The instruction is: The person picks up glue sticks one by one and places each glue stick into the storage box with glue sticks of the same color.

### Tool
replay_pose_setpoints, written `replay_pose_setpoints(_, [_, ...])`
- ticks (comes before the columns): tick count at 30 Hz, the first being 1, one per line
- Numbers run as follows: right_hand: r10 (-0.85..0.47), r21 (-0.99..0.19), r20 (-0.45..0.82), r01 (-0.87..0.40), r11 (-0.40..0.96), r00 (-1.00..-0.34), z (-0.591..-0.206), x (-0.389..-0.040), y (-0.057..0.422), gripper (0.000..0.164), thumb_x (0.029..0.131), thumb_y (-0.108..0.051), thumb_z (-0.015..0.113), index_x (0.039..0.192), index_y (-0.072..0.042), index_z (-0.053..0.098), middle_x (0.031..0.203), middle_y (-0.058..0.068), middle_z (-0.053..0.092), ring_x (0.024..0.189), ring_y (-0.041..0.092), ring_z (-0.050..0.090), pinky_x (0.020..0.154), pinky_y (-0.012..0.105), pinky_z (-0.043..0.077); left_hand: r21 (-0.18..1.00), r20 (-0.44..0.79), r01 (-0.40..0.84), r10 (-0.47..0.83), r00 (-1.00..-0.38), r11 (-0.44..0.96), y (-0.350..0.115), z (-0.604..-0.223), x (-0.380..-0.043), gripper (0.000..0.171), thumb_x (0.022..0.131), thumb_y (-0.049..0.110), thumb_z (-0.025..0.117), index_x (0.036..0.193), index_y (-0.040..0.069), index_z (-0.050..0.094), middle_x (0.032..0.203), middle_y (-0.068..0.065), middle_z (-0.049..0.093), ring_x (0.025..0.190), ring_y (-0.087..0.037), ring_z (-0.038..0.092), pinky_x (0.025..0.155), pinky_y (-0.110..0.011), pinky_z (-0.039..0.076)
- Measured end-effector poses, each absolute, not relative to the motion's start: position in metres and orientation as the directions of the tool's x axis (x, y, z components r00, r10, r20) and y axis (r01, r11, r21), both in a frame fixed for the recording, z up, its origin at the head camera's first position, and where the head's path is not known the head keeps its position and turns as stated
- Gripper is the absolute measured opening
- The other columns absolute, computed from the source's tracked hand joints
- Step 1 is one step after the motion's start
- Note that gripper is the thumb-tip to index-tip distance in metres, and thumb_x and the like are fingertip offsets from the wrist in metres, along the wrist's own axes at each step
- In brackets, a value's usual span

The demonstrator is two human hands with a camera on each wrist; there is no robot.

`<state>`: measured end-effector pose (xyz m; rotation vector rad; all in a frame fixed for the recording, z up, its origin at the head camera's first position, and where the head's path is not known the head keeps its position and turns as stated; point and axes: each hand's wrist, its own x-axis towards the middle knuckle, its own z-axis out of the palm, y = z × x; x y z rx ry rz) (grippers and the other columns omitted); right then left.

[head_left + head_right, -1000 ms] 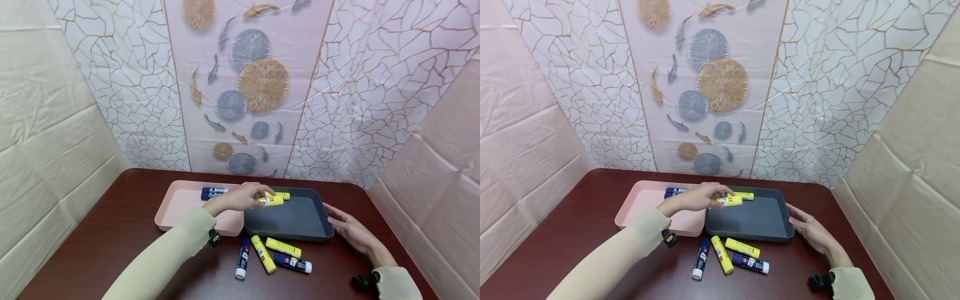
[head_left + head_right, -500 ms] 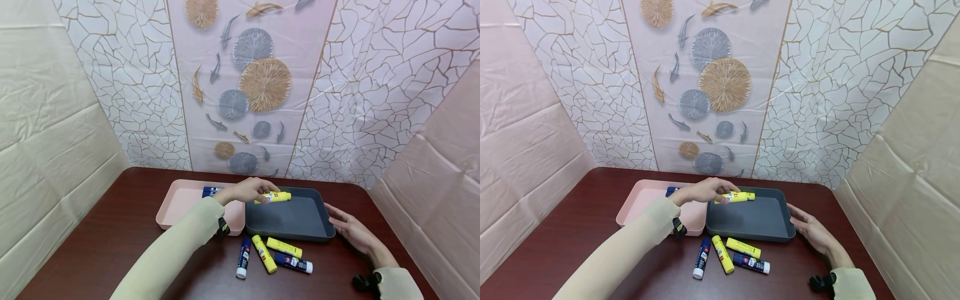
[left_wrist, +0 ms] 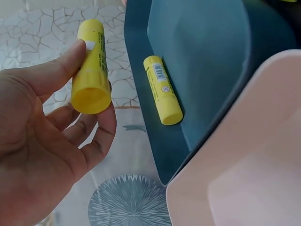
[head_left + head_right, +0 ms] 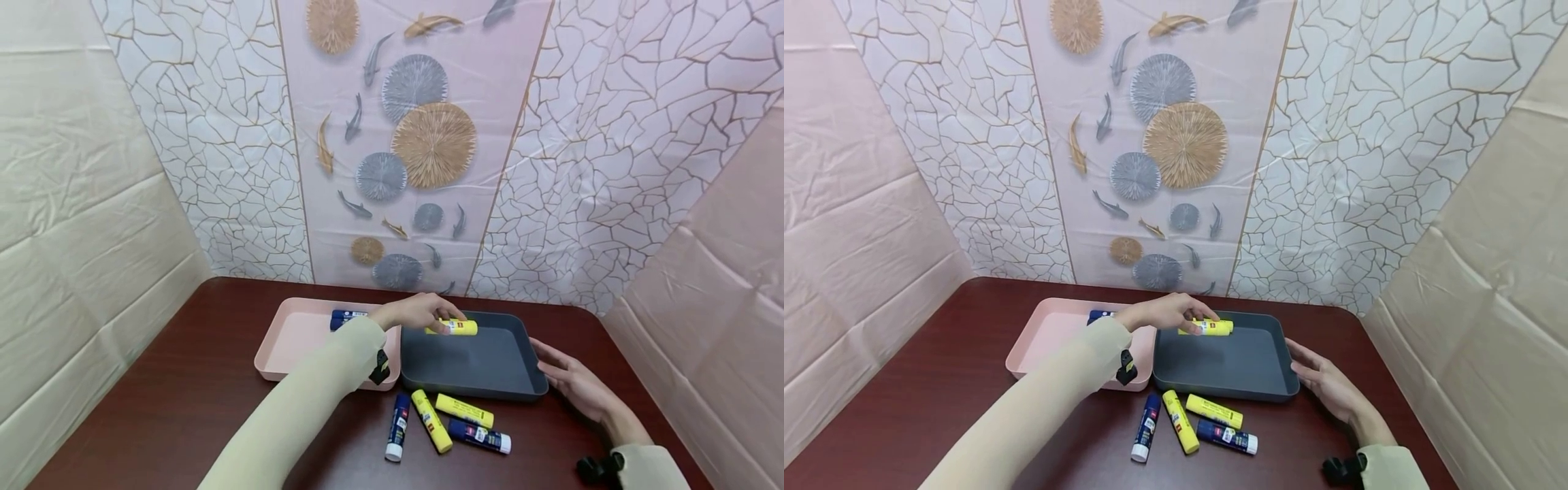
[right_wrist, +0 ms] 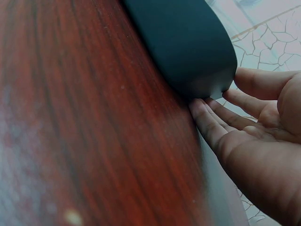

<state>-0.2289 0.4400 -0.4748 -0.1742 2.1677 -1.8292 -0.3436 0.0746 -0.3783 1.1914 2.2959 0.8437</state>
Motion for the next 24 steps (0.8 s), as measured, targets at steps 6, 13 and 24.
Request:
replay_pose_setpoints(6, [-0.271, -0.975, -0.176, 0.130, 0.177, -0.946, -0.475, -0.231, 0.440, 0.070, 0.112, -0.022, 0.050, 0.168, -0.008, 0.010, 0.172, 0.021, 0.004, 0.126, -0.010, 0.051, 0.100, 0.015, 0.045, 0.664, -0.103, 0.565, 0.809, -0.579, 0.489, 0.084, -0.381, -0.353, 0.040, 0.103, 0.014, 0.066, 0.142, 0.021, 0.066, 0.136, -0.010, 0.065, 0.125, -0.022, 0.060, 0.097, -0.034, 0.052])
replay_pose_setpoints(13, [-0.265, -0.974, -0.190, 0.146, 0.175, -0.945, -0.476, -0.231, 0.438, 0.070, 0.112, -0.022, 0.049, 0.167, -0.007, 0.010, 0.172, 0.021, 0.004, 0.126, -0.008, 0.052, 0.100, 0.016, 0.045, 0.669, -0.115, 0.556, 0.807, -0.579, 0.494, 0.093, -0.386, -0.359, 0.039, 0.103, 0.011, 0.066, 0.141, 0.016, 0.066, 0.136, -0.012, 0.065, 0.126, -0.024, 0.060, 0.097, -0.034, 0.052])
replay_pose_setpoints(24, [-0.261, -0.976, -0.181, 0.141, 0.164, -0.948, -0.477, -0.231, 0.439, 0.069, 0.112, -0.021, 0.050, 0.167, -0.006, 0.011, 0.171, 0.022, 0.007, 0.127, -0.008, 0.052, 0.100, 0.017, 0.046, 0.639, -0.097, 0.577, 0.798, -0.595, 0.509, 0.110, -0.396, -0.371, 0.038, 0.100, 0.007, 0.070, 0.136, 0.018, 0.070, 0.131, -0.011, 0.067, 0.120, -0.021, 0.061, 0.090, -0.029, 0.052])
